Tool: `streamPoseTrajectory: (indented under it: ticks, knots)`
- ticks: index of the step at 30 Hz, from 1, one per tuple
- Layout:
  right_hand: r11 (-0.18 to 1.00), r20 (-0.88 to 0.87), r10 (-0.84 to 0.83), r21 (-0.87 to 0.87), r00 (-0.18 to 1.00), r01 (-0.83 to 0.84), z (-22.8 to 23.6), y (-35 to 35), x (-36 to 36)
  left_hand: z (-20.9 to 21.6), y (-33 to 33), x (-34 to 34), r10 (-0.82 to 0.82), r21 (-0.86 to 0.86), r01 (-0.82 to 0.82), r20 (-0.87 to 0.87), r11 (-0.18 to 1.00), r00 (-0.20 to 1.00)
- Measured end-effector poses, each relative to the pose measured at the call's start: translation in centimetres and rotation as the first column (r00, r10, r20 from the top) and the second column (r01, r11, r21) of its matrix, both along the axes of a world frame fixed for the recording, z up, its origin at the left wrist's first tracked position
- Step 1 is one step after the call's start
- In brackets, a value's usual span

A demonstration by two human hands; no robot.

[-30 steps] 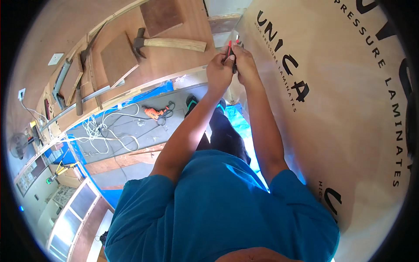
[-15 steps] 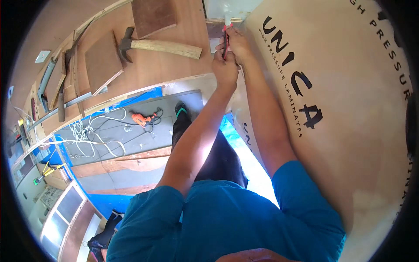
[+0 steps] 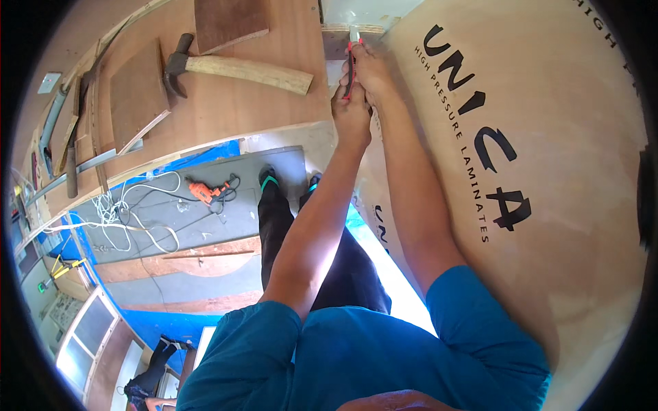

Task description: The person installs laminate panels onto the interior and edges of a wooden cabinet using a utility knife to trim excess material. They position pieces of laminate, press them into place, and cut along the edges with the knife to achieve a flush fit.

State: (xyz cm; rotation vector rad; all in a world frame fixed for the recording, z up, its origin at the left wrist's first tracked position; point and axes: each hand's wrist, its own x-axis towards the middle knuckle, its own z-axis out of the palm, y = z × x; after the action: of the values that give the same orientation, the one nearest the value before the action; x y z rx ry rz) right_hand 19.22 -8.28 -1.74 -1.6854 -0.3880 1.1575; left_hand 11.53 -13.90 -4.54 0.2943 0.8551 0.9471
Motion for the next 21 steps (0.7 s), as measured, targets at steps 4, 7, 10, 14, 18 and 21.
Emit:
streamPoseTrajectory:
  ticks: [4,7,10,14,18,21]
  knots:
    - [1.000,0.044,-0.015,-0.023,0.999,0.016,0.0,0.6,0.0,-0.3,0.4,0.2,0.017,0.039,-0.020,0.068,0.999,0.998]
    - [0.999,0.009,0.013,-0.048,1.000,-0.013,0.4,0.7,0.0,0.1,0.3,0.5,0.046,0.071,-0.051,0.073,0.996,0.996]
    - [0.999,-0.009,0.016,-0.045,1.000,-0.016,0.6,0.8,0.0,0.9,-0.1,1.0,0.139,0.094,-0.150,0.119,0.984,0.983]
    - [0.999,0.034,0.035,-0.023,0.999,-0.034,0.4,0.9,0.1,1.7,-0.3,1.3,0.170,0.045,-0.174,0.084,0.984,0.982]
    - [0.998,-0.025,0.052,-0.041,0.998,-0.053,0.3,1.1,0.2,1.9,0.0,1.2,0.165,0.140,-0.178,0.095,0.974,0.982]
    - [0.995,-0.038,0.093,-0.043,0.995,-0.095,0.5,1.3,0.1,2.0,0.1,1.2,0.157,0.074,-0.159,0.030,0.985,0.987]
